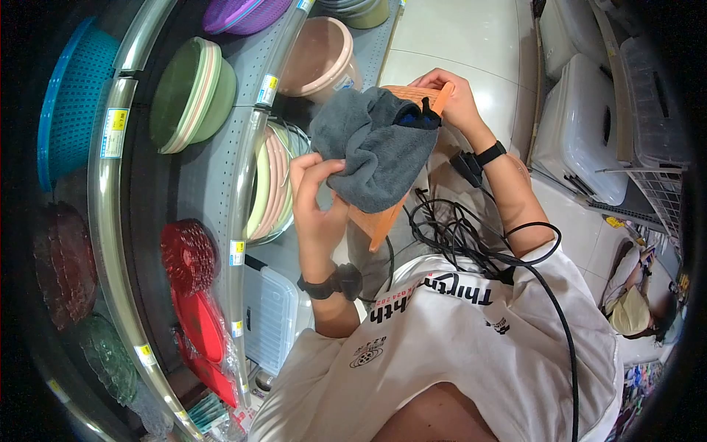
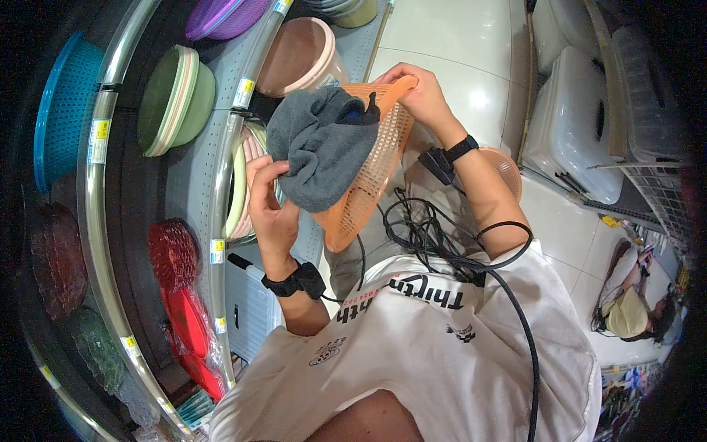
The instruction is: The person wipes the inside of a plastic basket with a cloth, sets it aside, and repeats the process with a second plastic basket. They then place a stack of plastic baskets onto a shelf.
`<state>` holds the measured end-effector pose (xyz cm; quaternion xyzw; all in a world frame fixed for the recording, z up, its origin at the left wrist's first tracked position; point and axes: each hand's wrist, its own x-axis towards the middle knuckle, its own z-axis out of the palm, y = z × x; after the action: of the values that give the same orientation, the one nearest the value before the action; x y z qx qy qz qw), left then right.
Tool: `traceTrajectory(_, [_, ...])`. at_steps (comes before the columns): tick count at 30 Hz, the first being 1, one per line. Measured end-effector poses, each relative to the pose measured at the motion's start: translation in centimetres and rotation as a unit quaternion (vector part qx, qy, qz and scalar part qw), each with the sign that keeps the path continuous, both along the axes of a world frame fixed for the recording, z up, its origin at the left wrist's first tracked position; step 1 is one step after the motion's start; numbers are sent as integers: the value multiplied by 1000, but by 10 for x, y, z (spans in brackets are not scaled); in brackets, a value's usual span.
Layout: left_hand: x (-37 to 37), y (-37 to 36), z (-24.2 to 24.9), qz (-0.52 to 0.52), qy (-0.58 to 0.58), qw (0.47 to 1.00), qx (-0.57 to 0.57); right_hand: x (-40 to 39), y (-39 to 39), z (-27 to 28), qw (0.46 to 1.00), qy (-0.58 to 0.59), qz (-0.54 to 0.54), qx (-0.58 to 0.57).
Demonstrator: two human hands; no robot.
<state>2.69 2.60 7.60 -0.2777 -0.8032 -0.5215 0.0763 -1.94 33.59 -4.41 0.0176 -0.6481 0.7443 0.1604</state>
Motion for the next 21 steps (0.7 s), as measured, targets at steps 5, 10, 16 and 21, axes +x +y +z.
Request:
traceTrajectory(5, [-2,-9,-4,-22,-23,999,-21,-5,3,-17,1000,-14,-4,10])
traceTrajectory(10, [-1,-9,-3,-17,-26,999,-11,-5,2,-30,998,-44,-24,27])
traceTrajectory(16, [0,-10,-4,-12,-20,1000,-18,-7,1,-42,997,-66,-47,22])
traceTrajectory(21, [0,-11,-4,-11,-18,1000,-22,-3,0,-33,996,-70,-38,49])
